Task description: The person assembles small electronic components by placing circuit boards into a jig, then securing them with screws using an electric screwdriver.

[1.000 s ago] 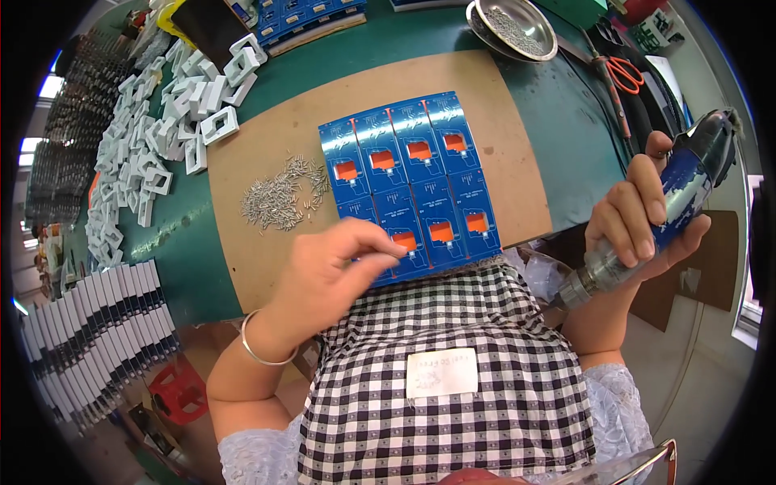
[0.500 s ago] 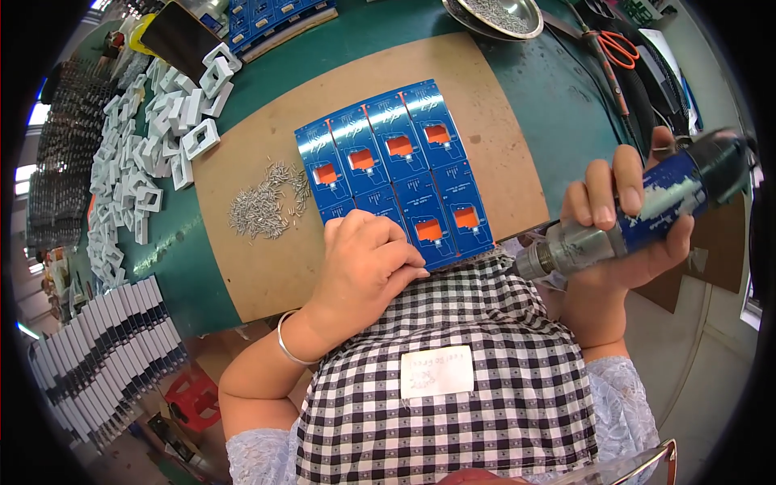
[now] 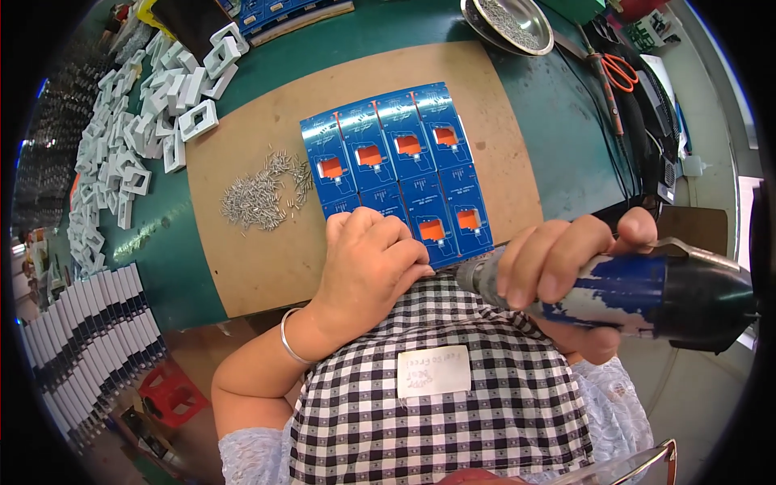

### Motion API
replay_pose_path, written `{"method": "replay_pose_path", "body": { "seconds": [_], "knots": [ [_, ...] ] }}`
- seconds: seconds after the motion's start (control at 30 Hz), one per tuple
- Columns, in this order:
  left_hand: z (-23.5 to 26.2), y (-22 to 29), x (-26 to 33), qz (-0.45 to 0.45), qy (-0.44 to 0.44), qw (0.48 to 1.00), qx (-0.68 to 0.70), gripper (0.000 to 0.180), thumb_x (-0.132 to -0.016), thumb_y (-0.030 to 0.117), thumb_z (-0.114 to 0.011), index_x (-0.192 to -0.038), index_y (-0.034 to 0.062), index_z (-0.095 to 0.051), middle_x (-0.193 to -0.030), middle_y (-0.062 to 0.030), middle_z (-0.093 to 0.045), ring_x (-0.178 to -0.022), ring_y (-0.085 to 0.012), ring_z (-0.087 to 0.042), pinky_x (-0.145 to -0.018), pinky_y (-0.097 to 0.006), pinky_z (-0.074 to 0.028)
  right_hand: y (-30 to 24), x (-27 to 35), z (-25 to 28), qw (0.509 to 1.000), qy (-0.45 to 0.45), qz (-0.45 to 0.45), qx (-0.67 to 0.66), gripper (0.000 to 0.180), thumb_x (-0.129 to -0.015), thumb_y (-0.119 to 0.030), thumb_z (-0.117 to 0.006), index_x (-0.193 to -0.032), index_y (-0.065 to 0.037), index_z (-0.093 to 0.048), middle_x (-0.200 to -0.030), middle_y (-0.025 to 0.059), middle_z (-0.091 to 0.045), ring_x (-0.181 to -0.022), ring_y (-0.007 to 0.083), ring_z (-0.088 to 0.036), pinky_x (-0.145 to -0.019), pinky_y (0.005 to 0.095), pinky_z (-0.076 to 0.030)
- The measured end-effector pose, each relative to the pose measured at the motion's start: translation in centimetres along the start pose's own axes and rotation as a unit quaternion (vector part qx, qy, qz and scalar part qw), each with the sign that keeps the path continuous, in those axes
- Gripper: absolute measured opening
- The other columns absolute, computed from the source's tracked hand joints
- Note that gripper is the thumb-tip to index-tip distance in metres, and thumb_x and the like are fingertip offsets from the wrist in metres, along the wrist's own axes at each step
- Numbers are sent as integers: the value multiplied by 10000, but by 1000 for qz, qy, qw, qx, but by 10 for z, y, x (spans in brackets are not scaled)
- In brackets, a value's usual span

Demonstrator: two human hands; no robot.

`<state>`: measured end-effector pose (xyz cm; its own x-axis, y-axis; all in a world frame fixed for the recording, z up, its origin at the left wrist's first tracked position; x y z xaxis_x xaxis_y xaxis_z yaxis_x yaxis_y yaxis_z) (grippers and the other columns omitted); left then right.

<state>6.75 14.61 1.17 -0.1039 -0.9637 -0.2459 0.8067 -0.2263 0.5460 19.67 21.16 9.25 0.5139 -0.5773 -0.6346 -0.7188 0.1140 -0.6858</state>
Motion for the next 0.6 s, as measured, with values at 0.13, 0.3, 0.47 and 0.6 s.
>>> {"method": "replay_pose_path", "body": {
  "seconds": [0.13, 0.3, 0.47, 0.6],
  "knots": [
    [2, 0, 0, -4, 16, 1000, 16, 179, -672, 207, -806, -773, 176, -661, -828, 46, -564, -858, -188, -507, -805, -375, -333, 6, -3, -5, 997, -52, -51, 15, 812, -837, -270, -766, -1427, -123, -227, -939, 145, -597, -764, 287, -634, -701, 429, -527],
    [3, 2, 1, -9, 16, 1000, 24, 197, -670, 166, -794, -807, 168, -652, -826, 37, -543, -856, -195, -502, -807, -378, -331, 19, 1, -9, 995, -71, -72, -10, 825, -824, -192, -789, -1426, -119, -228, -959, 177, -606, -817, 305, -636, -781, 449, -529],
    [2, 1, -1, -13, 14, 999, 41, 210, -668, 151, -790, -823, 164, -649, -834, 35, -538, -853, -199, -498, -808, -381, -329, 20, -3, -17, 994, -71, -72, 37, 771, -846, -196, -765, -1401, -75, -243, -923, 200, -601, -812, 303, -631, -754, 442, -535],
    [5, 2, 3, -14, 26, 999, 43, 213, -666, 147, -786, -828, 162, -649, -838, 36, -536, -855, -201, -496, -811, -387, -330, 21, -4, -28, 992, -84, -71, 56, 762, -846, -164, -759, -1397, -61, -243, -910, 209, -605, -811, 305, -629, -743, 441, -540]
  ]
}}
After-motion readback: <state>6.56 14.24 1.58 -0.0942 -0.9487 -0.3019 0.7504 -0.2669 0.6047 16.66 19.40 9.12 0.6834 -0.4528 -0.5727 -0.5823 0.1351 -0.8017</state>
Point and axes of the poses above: each hand's wrist, its own x-axis away from the middle knuckle, its own z-axis out of the back of the hand, y = z × x, the point moved 10 cm from there along -x, towards the middle knuckle
